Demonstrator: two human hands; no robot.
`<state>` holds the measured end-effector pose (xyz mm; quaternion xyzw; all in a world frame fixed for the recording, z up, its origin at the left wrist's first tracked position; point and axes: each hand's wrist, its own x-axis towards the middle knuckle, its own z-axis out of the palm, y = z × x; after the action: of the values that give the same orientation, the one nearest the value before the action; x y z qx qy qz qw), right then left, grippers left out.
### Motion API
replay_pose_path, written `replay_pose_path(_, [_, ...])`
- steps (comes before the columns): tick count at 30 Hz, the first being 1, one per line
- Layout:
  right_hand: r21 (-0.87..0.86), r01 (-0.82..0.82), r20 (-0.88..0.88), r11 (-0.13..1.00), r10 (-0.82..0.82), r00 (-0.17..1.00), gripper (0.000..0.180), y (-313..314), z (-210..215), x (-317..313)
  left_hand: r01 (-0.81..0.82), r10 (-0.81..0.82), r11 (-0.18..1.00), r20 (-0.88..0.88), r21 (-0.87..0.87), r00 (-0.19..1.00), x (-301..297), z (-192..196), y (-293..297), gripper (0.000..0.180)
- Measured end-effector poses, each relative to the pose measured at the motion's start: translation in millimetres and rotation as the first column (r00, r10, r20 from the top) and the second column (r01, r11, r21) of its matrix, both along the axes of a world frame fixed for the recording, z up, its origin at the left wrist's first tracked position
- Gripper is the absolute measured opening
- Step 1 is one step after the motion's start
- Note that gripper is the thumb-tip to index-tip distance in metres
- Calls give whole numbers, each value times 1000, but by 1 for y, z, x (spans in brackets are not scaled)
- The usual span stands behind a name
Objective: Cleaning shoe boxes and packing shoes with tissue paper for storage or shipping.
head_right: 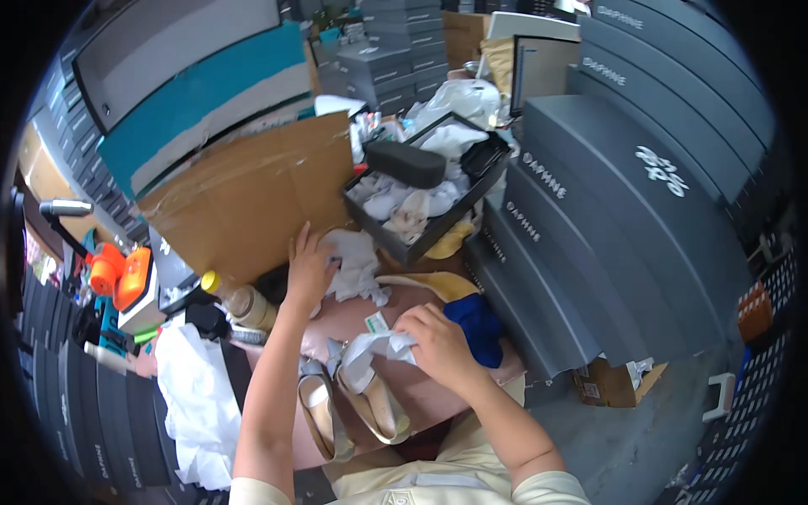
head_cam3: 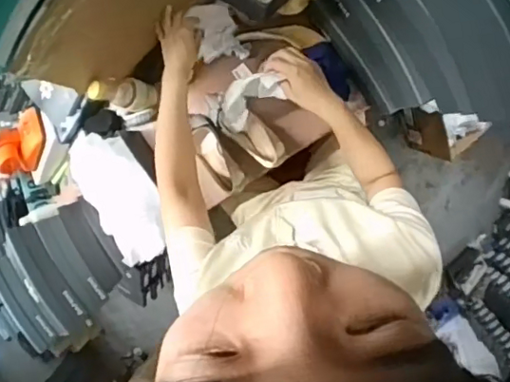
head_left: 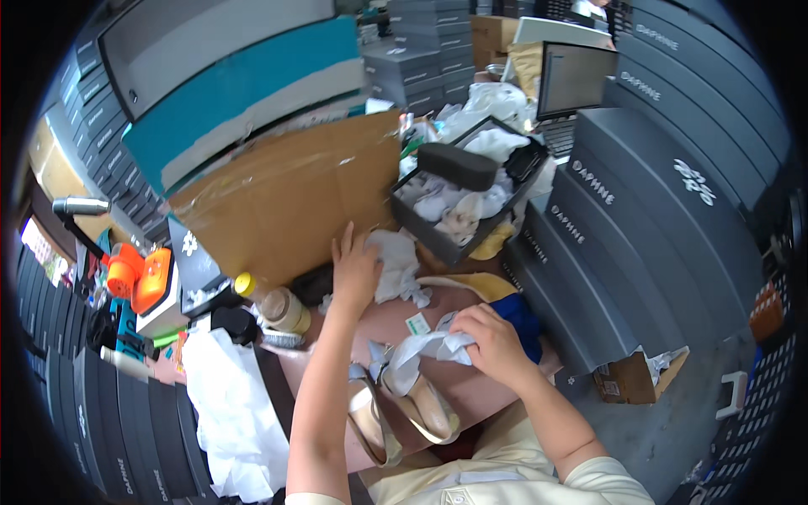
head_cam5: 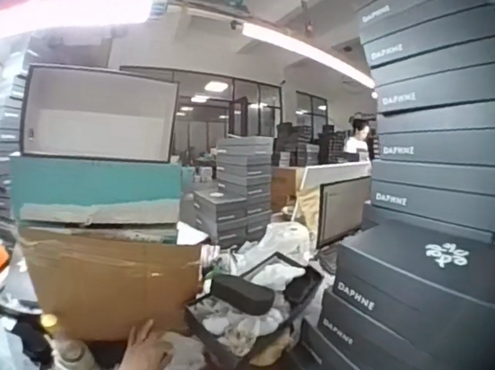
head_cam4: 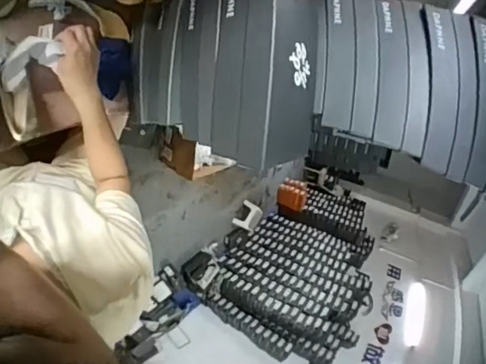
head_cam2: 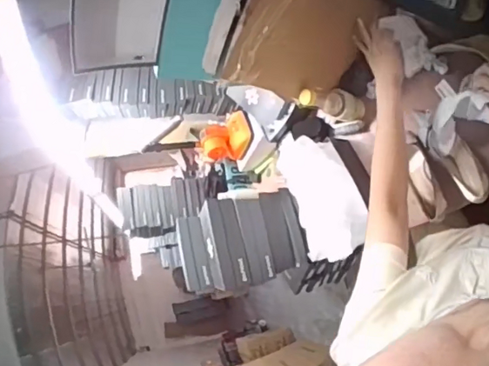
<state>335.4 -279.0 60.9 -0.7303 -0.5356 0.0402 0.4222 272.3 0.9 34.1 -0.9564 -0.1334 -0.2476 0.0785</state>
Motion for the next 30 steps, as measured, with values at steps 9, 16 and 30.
replay_pose_path(9, [206,-100,45,973,93,995,22,11,3,0,-261,291,926,75,-273,954,-5,19,-52,49])
replay_pose_path(16, [279,49,60,959,-69,996,26,-5,-8,-17,69,-1,642,89,-763,996,-29,63,-91,37])
replay_pose_path(30, [375,10,165,927,-77,983,52,-30,4,-61,249,187,-494,177,-833,966,-79,37,-181,44])
